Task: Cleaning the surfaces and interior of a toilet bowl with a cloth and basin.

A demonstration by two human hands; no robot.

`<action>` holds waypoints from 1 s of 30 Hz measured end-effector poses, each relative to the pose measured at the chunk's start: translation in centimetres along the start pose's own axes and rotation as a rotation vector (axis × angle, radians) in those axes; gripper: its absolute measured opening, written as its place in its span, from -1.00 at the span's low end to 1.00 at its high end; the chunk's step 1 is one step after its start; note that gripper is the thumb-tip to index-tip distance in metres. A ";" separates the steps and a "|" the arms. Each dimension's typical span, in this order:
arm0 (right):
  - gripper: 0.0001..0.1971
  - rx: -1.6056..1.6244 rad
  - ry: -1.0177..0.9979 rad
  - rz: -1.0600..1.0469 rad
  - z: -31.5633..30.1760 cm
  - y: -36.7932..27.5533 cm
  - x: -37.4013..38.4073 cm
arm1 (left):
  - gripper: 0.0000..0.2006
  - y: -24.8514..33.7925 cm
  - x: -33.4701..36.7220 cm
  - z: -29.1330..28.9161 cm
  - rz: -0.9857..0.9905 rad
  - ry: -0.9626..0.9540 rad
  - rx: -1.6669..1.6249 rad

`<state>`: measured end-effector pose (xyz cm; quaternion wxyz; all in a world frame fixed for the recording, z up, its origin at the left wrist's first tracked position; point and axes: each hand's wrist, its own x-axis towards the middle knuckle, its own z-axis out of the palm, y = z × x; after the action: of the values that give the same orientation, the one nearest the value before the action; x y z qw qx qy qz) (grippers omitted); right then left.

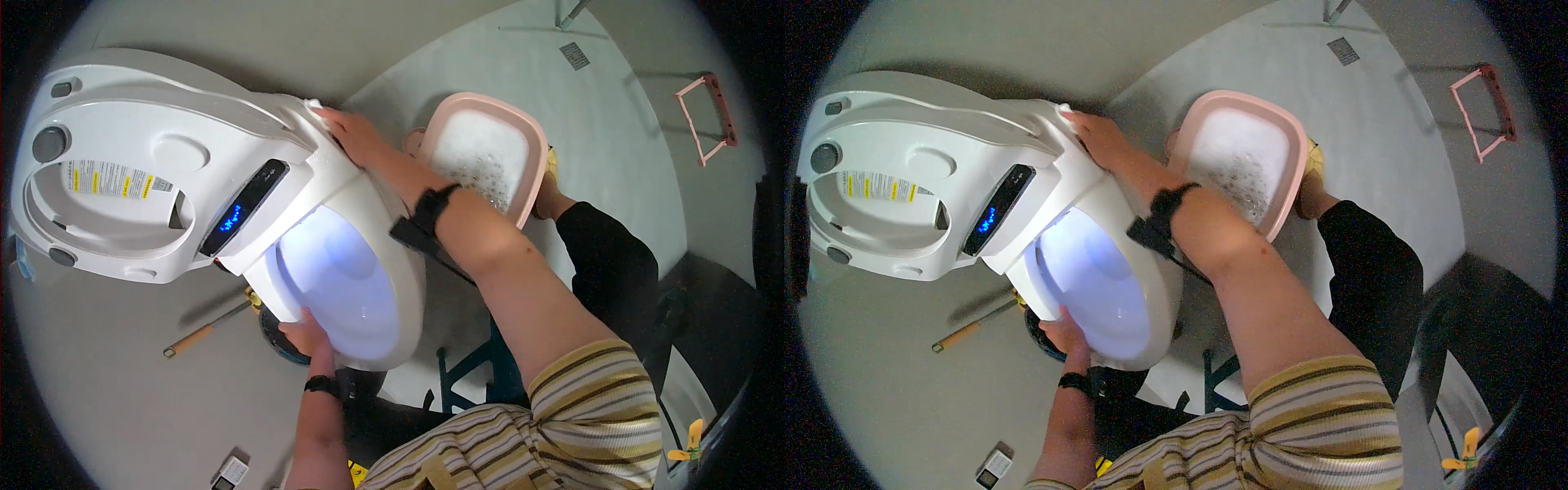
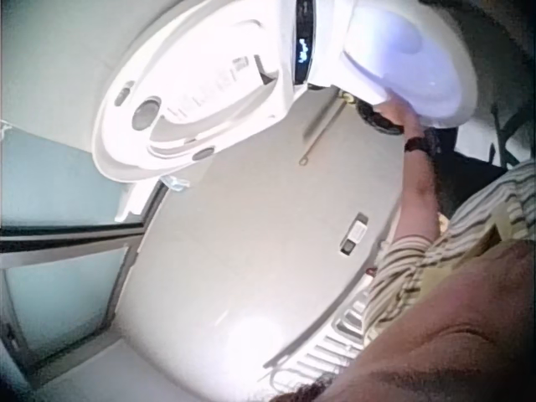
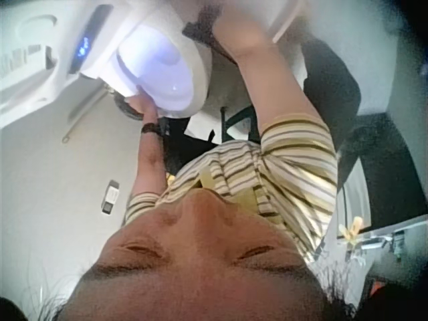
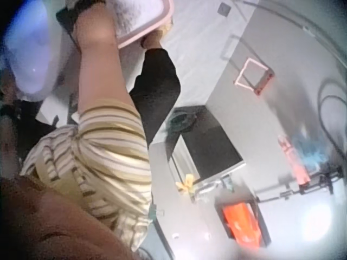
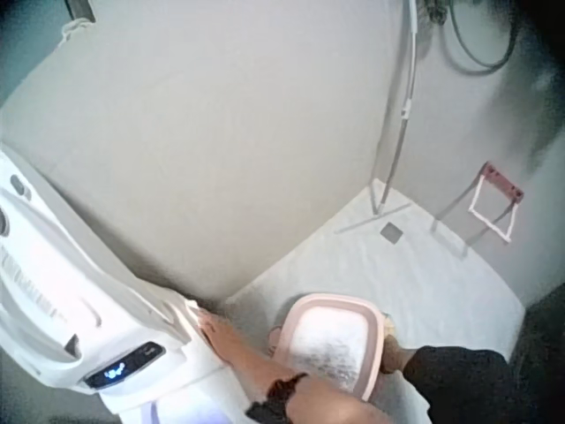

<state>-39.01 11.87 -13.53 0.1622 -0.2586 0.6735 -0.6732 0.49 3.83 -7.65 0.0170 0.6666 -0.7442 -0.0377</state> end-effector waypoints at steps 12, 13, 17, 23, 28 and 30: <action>-0.59 -0.046 0.130 0.192 -1.8 -3.3 -12.5 | -0.40 0.2 -0.3 0.1 0.001 -0.017 -0.045; -0.57 0.024 0.090 0.221 -2.1 -3.6 -11.7 | -0.40 0.0 -0.2 0.2 -0.005 -0.027 -0.047; -0.54 0.006 0.039 0.276 -1.5 -1.9 -12.8 | -0.41 1.1 -0.8 -0.5 -0.050 -0.050 -0.046; -0.54 0.130 0.105 0.078 -0.2 -0.7 -8.6 | -0.40 -0.4 0.1 0.0 -0.022 -0.029 -0.018; -0.54 0.186 -0.046 -0.069 0.1 -2.4 5.1 | -0.38 -0.4 0.0 1.5 -0.018 -0.011 0.017; -0.54 0.274 -0.097 0.001 1.2 -3.5 6.5 | -0.38 -0.7 0.2 1.1 -0.028 -0.002 0.027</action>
<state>-43.19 7.31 -9.31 0.2287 -0.2661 0.5666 -0.7455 1.04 3.61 -8.82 0.0069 0.6770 -0.7354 -0.0285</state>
